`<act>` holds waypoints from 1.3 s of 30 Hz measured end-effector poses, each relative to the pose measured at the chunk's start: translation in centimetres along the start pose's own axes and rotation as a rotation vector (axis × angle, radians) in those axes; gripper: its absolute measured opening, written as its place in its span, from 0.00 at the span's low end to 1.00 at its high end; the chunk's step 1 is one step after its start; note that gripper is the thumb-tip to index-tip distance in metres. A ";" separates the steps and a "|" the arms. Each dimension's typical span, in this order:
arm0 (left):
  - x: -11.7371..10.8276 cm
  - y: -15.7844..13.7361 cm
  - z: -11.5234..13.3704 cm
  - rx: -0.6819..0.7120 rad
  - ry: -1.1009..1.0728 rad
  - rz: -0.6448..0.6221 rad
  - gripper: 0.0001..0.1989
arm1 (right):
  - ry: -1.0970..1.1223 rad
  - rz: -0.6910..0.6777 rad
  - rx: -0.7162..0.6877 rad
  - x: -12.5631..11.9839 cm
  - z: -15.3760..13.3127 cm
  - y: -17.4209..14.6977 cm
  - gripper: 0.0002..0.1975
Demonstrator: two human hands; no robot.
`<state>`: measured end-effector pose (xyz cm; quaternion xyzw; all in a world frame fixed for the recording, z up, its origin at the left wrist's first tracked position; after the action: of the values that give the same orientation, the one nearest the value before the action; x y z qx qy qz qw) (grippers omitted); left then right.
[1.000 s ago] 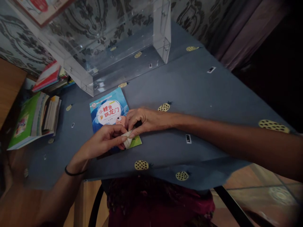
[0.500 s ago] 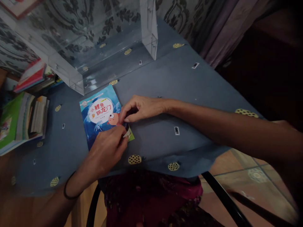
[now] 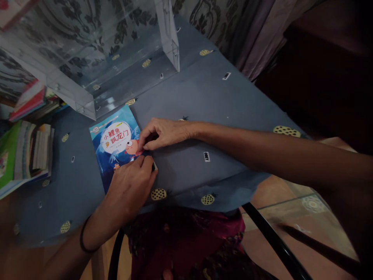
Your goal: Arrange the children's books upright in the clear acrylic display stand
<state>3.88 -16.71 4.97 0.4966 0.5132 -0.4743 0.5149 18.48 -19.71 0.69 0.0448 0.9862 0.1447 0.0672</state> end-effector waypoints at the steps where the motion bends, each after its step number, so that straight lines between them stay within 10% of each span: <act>1: 0.0 -0.2 0.0 -0.015 0.005 0.014 0.06 | -0.010 0.005 -0.007 0.0 0.0 0.0 0.10; 17: 1.3 -5.1 -0.8 0.082 -0.192 0.192 0.22 | -0.111 0.034 -0.045 0.0 0.1 0.1 0.11; 30: 0.6 -4.6 1.3 0.274 0.168 0.212 0.22 | -0.207 0.026 -0.086 0.3 -0.1 -0.2 0.13; 39: 1.2 -5.5 -0.8 0.100 -0.237 0.319 0.18 | -0.716 0.121 -0.353 3.4 -1.8 -2.7 0.09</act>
<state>-1.59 -16.23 3.69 0.5373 0.3398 -0.4668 0.6148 14.69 -22.39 1.25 0.1379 0.8560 0.2905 0.4047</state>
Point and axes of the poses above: each hand's wrist, its own y-axis towards the middle knuckle, its own x-axis out of the palm, z = x × y, the point moved 4 cm from there along y, towards the middle knuckle, and after that the axes turned 11 degrees about z, right-handed, at the moved point
